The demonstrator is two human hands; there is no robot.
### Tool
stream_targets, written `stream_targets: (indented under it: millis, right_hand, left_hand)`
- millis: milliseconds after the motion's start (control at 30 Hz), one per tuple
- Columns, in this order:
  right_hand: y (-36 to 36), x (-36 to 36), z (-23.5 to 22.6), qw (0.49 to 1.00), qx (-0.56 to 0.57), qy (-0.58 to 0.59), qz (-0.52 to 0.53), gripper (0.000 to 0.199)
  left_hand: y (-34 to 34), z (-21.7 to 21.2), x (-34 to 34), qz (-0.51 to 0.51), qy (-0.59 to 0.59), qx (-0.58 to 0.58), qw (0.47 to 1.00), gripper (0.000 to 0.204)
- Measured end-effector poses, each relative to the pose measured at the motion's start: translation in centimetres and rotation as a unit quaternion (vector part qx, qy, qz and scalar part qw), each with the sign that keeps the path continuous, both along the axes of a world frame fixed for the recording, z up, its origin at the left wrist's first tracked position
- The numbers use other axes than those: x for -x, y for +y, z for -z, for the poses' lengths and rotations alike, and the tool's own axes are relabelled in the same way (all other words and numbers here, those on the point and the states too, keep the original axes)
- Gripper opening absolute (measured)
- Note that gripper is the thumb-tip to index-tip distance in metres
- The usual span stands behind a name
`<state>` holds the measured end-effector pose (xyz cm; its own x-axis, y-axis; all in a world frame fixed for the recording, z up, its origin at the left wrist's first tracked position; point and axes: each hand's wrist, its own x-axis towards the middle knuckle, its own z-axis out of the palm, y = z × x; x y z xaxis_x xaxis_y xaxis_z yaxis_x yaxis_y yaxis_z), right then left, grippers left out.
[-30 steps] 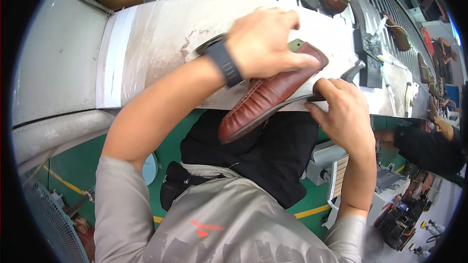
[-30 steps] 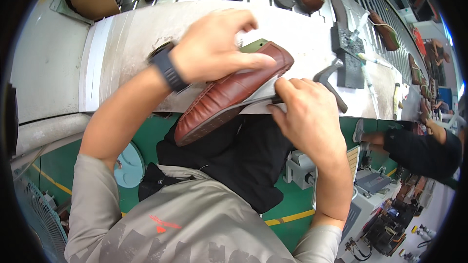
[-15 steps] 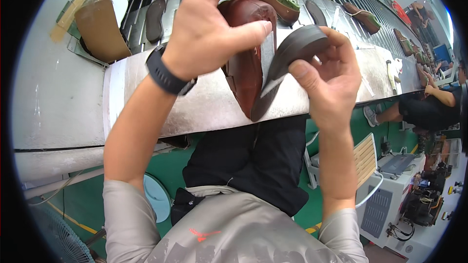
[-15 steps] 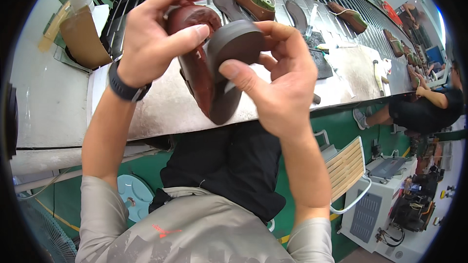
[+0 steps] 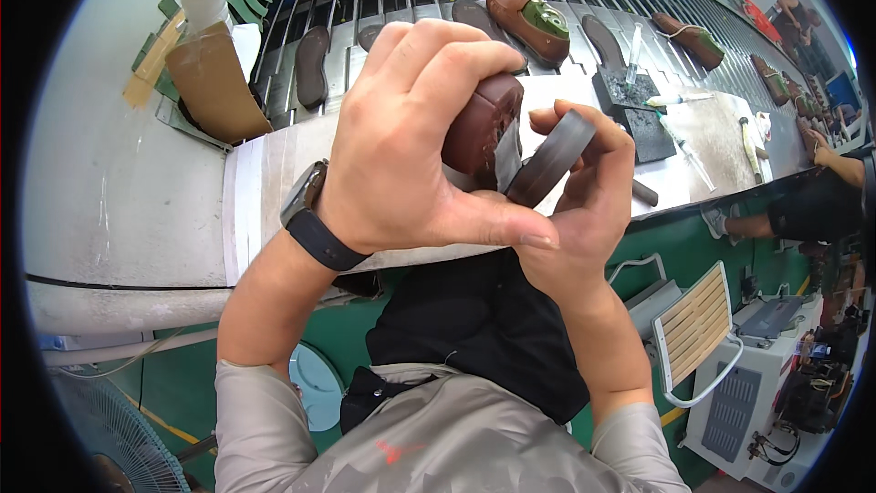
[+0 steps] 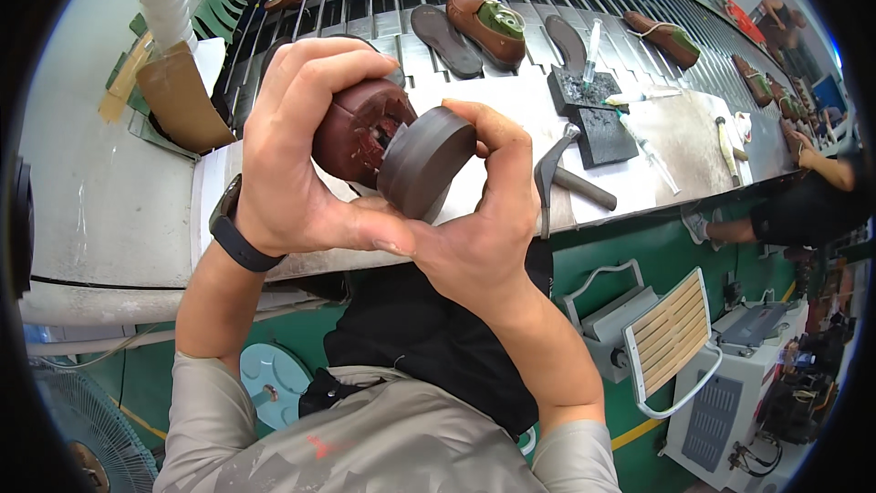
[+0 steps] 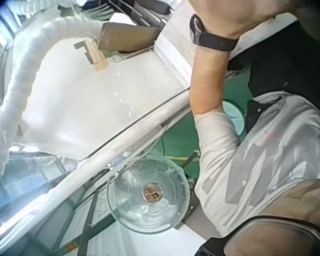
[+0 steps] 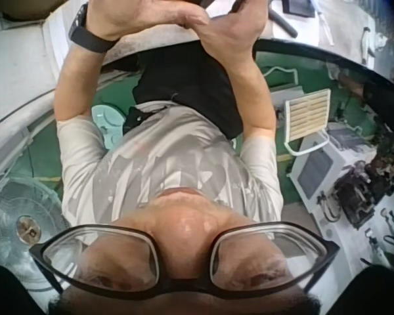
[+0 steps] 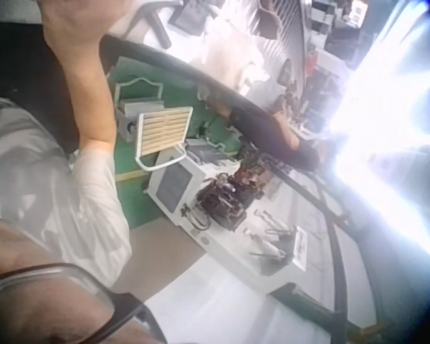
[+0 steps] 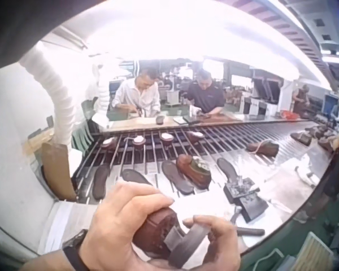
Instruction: The person picks up shoe uppers and matching soles from a conveyor belt, hammers the heel of the upper, and then manually presses and fits the sole onto the bottom of the shoe.
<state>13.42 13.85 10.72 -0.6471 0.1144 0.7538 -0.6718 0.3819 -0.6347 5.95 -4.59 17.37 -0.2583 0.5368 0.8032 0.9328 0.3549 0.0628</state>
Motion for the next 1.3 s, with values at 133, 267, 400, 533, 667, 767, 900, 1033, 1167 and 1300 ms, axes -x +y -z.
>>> stream_targets:
  millis: [133, 267, 400, 533, 667, 767, 900, 1033, 1167, 1300]
  right_hand:
    - [0.0, 1.1, 0.0, 0.999, 0.018, -0.006, -0.035, 0.090]
    - [0.0, 1.0, -0.4, 0.999, -0.011, -0.005, -0.033, 0.085]
    - [-0.4, 1.5, -1.0, 0.998, -0.021, 0.047, 0.031, 0.080]
    - [-0.7, 1.3, -0.9, 0.999, 0.004, 0.039, 0.025, 0.081]
    - [-0.6, 1.2, -0.9, 0.999, 0.018, 0.041, 0.012, 0.079]
    - [-0.4, 0.7, -0.9, 1.000, 0.010, 0.011, -0.015, 0.079]
    - [0.1, 0.4, -0.9, 1.000, -0.015, -0.014, -0.015, 0.080]
    - [-0.5, 0.8, -0.8, 1.000, 0.017, 0.018, 0.009, 0.073]
    - [-0.6, 0.3, -1.1, 1.000, 0.015, 0.012, 0.012, 0.069]
    - [-0.8, -0.6, -0.9, 1.000, 0.000, 0.009, 0.025, 0.062]
  left_hand:
    - [0.4, -0.4, -0.1, 0.005, -0.013, 0.002, 1.000, 0.104]
    - [0.5, -0.7, -0.5, -0.010, -0.038, 0.011, 0.999, 0.095]
    - [0.9, -0.8, -0.9, -0.005, -0.044, 0.003, 0.999, 0.088]
    - [1.0, -0.7, -1.1, -0.008, -0.043, 0.003, 0.999, 0.086]
    - [1.1, -0.7, -1.2, -0.010, -0.036, 0.001, 0.999, 0.085]
    - [1.1, -0.5, -1.0, -0.010, -0.025, -0.001, 1.000, 0.085]
    - [1.4, -0.7, -1.0, -0.004, -0.016, -0.003, 1.000, 0.085]
    - [1.2, -0.4, -1.1, -0.011, -0.017, -0.002, 1.000, 0.086]
    - [1.3, -0.5, -1.4, -0.006, -0.016, -0.008, 1.000, 0.086]
    - [1.1, -0.2, -2.1, -0.001, -0.020, -0.015, 1.000, 0.075]
